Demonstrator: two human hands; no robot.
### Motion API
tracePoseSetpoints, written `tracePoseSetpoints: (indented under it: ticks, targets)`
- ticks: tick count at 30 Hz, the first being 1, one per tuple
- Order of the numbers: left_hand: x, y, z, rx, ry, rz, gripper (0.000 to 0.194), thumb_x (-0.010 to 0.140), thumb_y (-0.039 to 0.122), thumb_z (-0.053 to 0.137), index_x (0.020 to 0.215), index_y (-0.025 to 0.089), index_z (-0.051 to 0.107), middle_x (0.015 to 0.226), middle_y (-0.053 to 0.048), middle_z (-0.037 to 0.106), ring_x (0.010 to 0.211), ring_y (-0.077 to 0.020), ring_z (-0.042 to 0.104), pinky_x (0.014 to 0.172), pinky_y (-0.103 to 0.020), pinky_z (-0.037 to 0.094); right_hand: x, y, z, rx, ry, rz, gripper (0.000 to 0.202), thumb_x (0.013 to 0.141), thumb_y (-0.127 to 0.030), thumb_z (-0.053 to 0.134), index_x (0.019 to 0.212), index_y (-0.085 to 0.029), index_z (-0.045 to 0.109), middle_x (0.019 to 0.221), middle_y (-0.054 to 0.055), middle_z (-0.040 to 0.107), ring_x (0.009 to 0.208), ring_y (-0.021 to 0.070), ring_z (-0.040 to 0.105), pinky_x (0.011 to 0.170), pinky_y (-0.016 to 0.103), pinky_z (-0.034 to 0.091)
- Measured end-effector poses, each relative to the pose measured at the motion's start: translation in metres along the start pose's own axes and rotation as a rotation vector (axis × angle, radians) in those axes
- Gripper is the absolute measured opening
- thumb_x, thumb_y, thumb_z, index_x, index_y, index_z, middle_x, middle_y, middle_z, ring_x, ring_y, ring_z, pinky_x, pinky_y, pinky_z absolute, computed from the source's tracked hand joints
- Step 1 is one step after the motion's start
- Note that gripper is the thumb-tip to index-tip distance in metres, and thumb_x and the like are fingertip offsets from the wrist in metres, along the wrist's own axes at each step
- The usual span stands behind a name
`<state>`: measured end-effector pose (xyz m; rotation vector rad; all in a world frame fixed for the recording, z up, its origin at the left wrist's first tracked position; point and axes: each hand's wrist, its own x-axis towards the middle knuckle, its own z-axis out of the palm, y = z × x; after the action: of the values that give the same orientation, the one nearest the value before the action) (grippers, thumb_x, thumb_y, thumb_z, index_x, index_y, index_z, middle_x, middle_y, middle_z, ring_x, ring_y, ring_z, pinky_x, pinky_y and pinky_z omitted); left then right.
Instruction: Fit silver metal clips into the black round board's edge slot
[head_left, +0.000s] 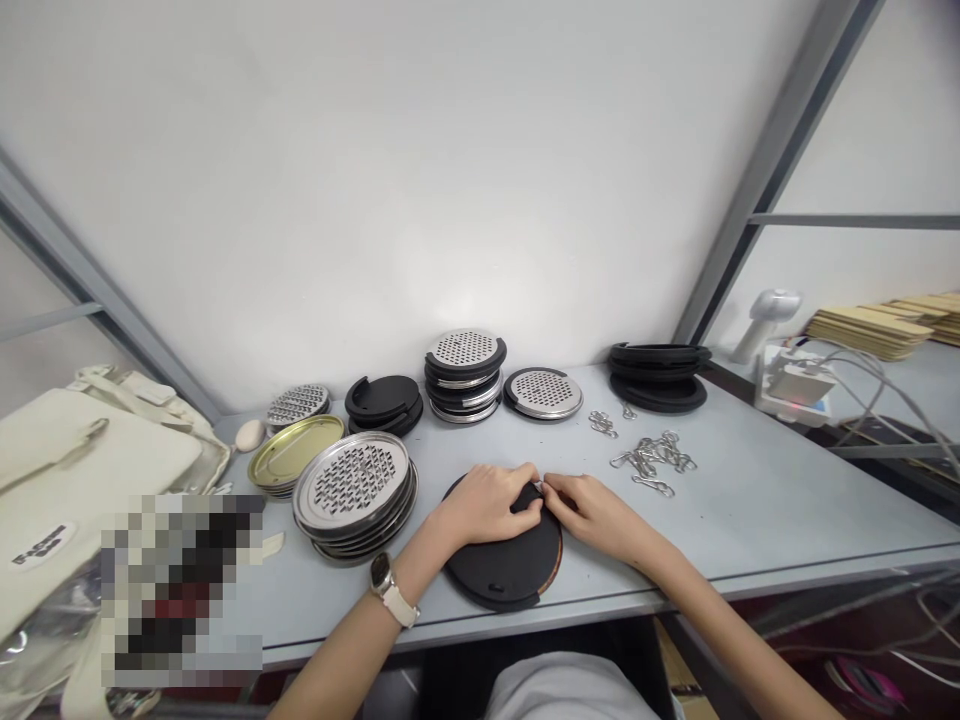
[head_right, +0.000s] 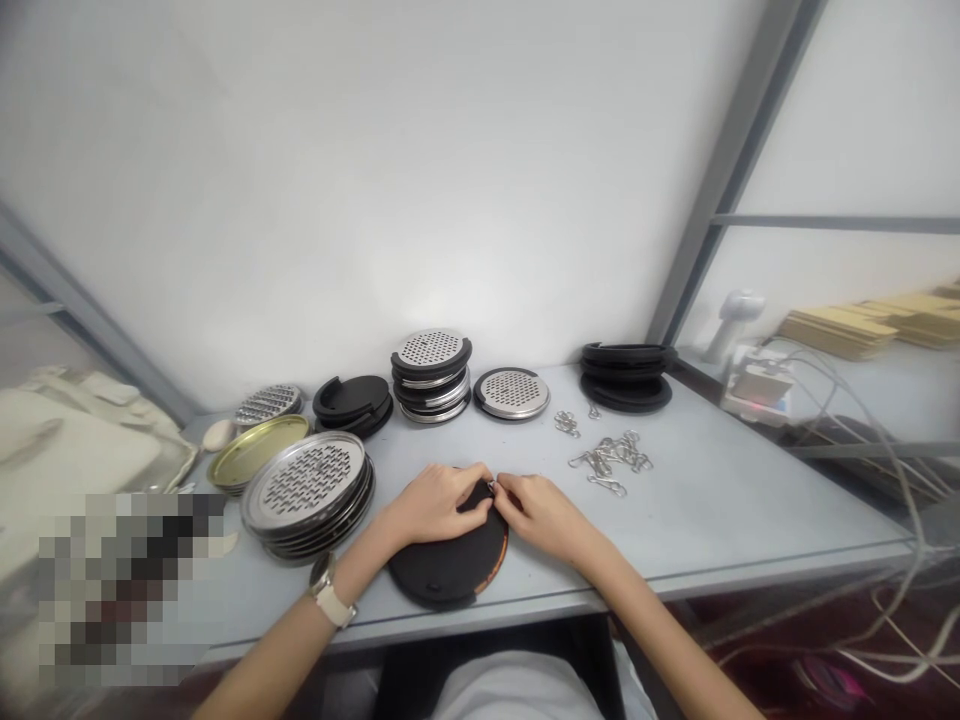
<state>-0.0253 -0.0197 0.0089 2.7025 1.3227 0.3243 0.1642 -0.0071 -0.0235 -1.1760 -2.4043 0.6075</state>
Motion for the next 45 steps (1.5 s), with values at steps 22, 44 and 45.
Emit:
tracePoseSetpoints:
  ticks: [22,44,45]
  targets:
    - [0.0009,0.002,-0.0019,-0.051,-0.019,-0.01,0.011,0.085,0.031,0.049,0.09,0.021,0.05,0.067,0.003,0.058,0.06,-0.0142,0.056,0.053,-0.024,0.032,0.0009,0.0011,-0.0003,0.066,0.001,0.014,0.033,0.093,-0.031,0.033,0.067,-0.018,0.049,0.056,-0.002,0.05,0.05,0.0112,0.041,0.05,0.023,0.029]
    - [0.0002,0.0009,-0.0019,-0.07,0.005,0.015,0.011,0.085,0.031,0.049,0.089,0.021,0.052,0.066,0.003,0.058,0.058,-0.0132,0.054,0.053,-0.024,0.031,0.0007,0.0032,0.0005,0.06,-0.005,0.012,0.033,0.094,-0.031,0.033,0.068,-0.019,0.048,0.057,-0.002,0.05,0.051,0.0112,0.041,0.051,0.023,0.028]
    - [0.0002,0.0004,-0.0017,-0.069,0.004,0.015,0.011,0.085,0.031,0.049,0.089,0.021,0.052,0.066,0.003,0.058,0.057,-0.0132,0.054,0.053,-0.024,0.031,0.0007,0.0035,0.0005,0.067,-0.006,0.013,0.032,0.093,-0.031,0.033,0.067,-0.019,0.047,0.057,-0.003,0.049,0.05,0.0111,0.04,0.051,0.023,0.028]
